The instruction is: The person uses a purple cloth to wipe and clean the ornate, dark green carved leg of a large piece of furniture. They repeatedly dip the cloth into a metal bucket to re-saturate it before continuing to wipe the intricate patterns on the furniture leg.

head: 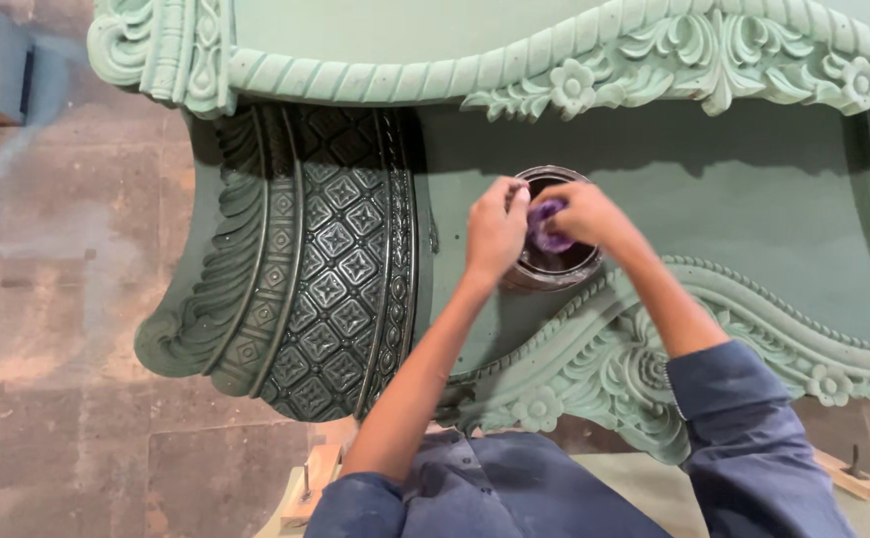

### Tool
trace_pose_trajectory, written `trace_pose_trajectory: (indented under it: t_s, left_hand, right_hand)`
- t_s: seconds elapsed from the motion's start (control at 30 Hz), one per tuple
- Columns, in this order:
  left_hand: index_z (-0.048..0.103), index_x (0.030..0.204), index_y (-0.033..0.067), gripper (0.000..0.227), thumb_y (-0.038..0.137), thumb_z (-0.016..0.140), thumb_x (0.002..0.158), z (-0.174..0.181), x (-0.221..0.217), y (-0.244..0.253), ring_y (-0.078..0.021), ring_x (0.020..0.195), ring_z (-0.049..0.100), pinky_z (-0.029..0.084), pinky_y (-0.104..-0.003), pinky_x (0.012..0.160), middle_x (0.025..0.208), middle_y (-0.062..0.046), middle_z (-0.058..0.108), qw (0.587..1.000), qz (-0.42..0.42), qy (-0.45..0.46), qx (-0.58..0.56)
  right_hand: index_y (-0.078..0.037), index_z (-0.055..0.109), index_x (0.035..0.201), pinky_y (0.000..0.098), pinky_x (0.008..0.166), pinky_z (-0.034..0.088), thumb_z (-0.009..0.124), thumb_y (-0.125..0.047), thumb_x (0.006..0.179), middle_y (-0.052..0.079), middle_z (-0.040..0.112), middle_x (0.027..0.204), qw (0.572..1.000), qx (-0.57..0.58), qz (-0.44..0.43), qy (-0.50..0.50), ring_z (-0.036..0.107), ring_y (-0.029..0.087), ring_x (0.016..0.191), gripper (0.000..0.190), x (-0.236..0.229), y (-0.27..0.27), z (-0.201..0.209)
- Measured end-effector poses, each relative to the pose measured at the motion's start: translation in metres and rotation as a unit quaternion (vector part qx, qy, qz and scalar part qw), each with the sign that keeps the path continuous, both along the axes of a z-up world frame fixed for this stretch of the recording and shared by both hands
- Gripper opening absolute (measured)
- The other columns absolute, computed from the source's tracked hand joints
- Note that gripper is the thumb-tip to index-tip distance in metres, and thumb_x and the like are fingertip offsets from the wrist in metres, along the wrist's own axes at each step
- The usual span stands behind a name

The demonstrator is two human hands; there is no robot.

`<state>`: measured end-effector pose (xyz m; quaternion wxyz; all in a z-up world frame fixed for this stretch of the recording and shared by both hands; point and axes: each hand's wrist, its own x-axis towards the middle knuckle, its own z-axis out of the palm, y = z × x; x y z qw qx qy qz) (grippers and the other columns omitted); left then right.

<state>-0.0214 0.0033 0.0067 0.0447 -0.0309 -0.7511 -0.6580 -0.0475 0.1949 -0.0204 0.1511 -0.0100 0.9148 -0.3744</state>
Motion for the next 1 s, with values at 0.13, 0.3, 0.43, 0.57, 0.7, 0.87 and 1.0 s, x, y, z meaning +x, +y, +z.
trace_pose_trajectory:
  t_s: [0.13, 0.3, 0.43, 0.57, 0.7, 0.87, 1.0]
  left_hand:
    - [0.071, 0.107, 0.0019, 0.022, 0.019, 0.060, 0.099, 0.004, -0.016, 0.000, -0.0240, 0.083, 0.074, 0.056, -0.035, 0.079, 0.092, -0.014, 0.077, 1.000, 0.006, -0.012, 0.009]
    - [0.072, 0.108, 0.0013, 0.023, 0.020, 0.063, 0.098, 0.002, -0.019, 0.009, -0.0214, 0.085, 0.074, 0.056, -0.034, 0.079, 0.094, -0.013, 0.078, 1.000, -0.006, -0.023, 0.015]
    - [0.072, 0.108, 0.0012, 0.027, 0.018, 0.075, 0.088, -0.004, -0.011, 0.017, -0.0195, 0.081, 0.074, 0.058, -0.034, 0.075, 0.091, -0.014, 0.077, 0.998, -0.051, -0.047, -0.001]
    - [0.071, 0.110, 0.0002, 0.029, 0.013, 0.076, 0.084, -0.013, -0.012, 0.021, -0.0187, 0.079, 0.072, 0.059, -0.036, 0.069, 0.094, -0.013, 0.076, 0.994, -0.056, -0.082, 0.041]
    - [0.070, 0.109, -0.0003, 0.029, 0.012, 0.077, 0.084, -0.036, -0.013, 0.022, -0.0143, 0.085, 0.072, 0.061, -0.032, 0.072, 0.097, -0.010, 0.075, 0.999, -0.021, -0.035, 0.030]
    - [0.066, 0.114, -0.0003, 0.024, 0.012, 0.070, 0.093, -0.063, -0.013, 0.030, -0.0170, 0.075, 0.064, 0.054, -0.031, 0.066, 0.091, -0.011, 0.070, 0.976, -0.061, -0.176, 0.116]
    - [0.068, 0.112, -0.0041, 0.023, 0.009, 0.068, 0.093, -0.078, -0.018, 0.033, -0.0142, 0.087, 0.067, 0.056, -0.029, 0.078, 0.101, -0.009, 0.071, 0.959, -0.073, -0.177, 0.208]
  right_hand:
    - [-0.005, 0.074, 0.112, 0.0283, 0.078, 0.057, 0.066, 0.002, 0.080, 0.005, 0.073, 0.102, 0.967, -0.235, -0.073, -0.064, 0.068, 0.013, 0.091, 0.034, 0.009, 0.011, 0.062]
    - [-0.007, 0.063, 0.122, 0.0346, 0.073, 0.062, 0.064, 0.001, 0.085, 0.006, 0.064, 0.109, 0.910, -0.378, -0.127, -0.111, 0.067, 0.017, 0.094, 0.037, 0.018, 0.015, 0.086]
    - [-0.005, 0.055, 0.123, 0.0423, 0.071, 0.063, 0.069, -0.012, 0.092, 0.011, 0.062, 0.112, 0.827, -0.529, -0.135, -0.132, 0.068, 0.023, 0.091, 0.035, 0.034, 0.019, 0.072]
    - [-0.006, 0.055, 0.126, 0.0323, 0.085, 0.063, 0.074, 0.002, 0.079, 0.008, 0.062, 0.115, 0.833, -0.536, -0.109, -0.078, 0.069, 0.017, 0.100, 0.052, 0.048, 0.016, 0.052]
    - [-0.003, 0.059, 0.122, 0.0298, 0.084, 0.063, 0.075, 0.010, 0.071, 0.008, 0.066, 0.109, 0.857, -0.489, -0.162, -0.008, 0.070, 0.016, 0.096, 0.055, 0.054, 0.011, 0.032]
    - [0.002, 0.059, 0.114, 0.0365, 0.078, 0.062, 0.073, 0.009, 0.074, 0.010, 0.070, 0.098, 0.826, -0.516, -0.225, -0.015, 0.072, 0.019, 0.084, 0.042, 0.047, 0.008, 0.028]
    - [0.004, 0.069, 0.107, 0.0356, 0.077, 0.062, 0.071, 0.008, 0.076, 0.012, 0.074, 0.095, 0.826, -0.510, -0.239, -0.016, 0.072, 0.019, 0.081, 0.032, 0.051, -0.007, 0.017]
